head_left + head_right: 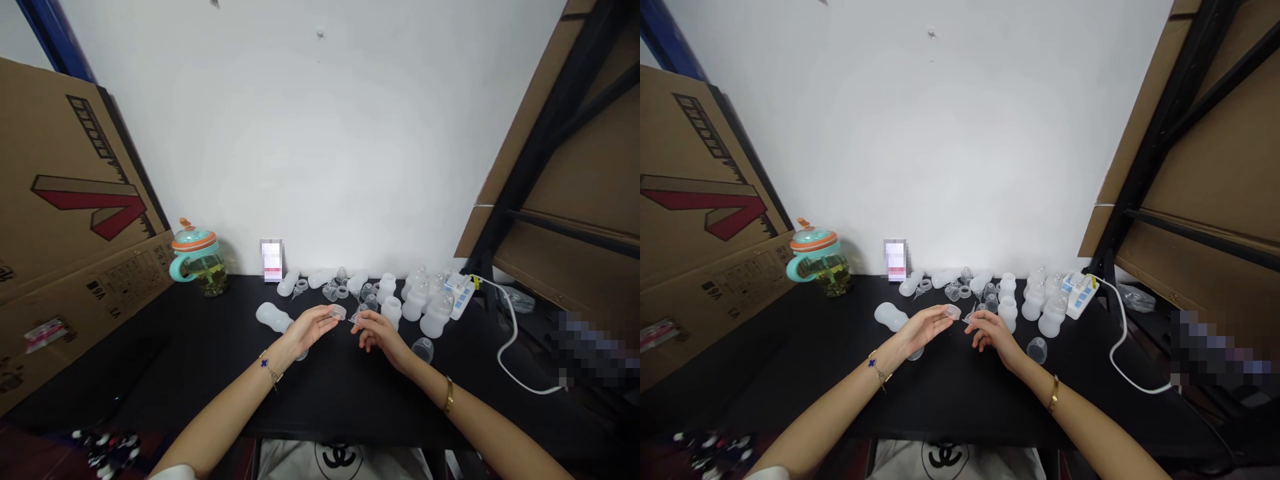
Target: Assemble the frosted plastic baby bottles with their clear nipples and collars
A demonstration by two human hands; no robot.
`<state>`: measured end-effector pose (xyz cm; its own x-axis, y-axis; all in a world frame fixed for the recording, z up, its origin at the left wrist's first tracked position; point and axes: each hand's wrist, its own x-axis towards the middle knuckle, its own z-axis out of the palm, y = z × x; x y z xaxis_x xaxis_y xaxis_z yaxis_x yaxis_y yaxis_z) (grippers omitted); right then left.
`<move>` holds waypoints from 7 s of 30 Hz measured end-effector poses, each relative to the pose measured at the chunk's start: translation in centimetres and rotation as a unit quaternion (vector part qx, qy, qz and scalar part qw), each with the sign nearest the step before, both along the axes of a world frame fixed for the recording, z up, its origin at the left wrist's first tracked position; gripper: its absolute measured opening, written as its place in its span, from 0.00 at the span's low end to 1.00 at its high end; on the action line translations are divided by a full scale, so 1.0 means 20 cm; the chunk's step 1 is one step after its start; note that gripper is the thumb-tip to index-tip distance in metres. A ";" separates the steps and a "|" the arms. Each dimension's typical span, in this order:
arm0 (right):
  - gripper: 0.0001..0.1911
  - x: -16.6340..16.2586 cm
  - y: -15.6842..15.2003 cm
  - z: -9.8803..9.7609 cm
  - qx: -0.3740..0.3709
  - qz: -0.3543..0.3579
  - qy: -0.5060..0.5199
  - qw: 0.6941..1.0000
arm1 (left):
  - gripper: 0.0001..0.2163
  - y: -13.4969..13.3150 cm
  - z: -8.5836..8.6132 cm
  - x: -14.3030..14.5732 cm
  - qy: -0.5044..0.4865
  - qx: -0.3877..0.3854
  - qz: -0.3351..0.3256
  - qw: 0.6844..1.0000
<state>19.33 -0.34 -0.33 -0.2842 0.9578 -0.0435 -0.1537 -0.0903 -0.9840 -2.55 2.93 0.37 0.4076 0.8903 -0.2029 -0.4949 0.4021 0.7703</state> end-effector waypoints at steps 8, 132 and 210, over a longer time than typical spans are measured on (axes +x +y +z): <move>0.18 0.00 0.00 -0.01 -0.006 0.014 -0.007 1.000 | 0.03 -0.02 -0.01 0.03 0.018 0.009 0.004 1.000; 0.15 0.01 0.02 -0.06 -0.060 0.038 0.016 0.997 | 0.12 -0.18 0.03 0.08 0.411 0.540 0.123 0.725; 0.17 0.02 0.02 -0.06 -0.084 0.043 0.032 0.995 | 0.16 -0.17 0.01 0.10 0.360 0.456 0.030 0.813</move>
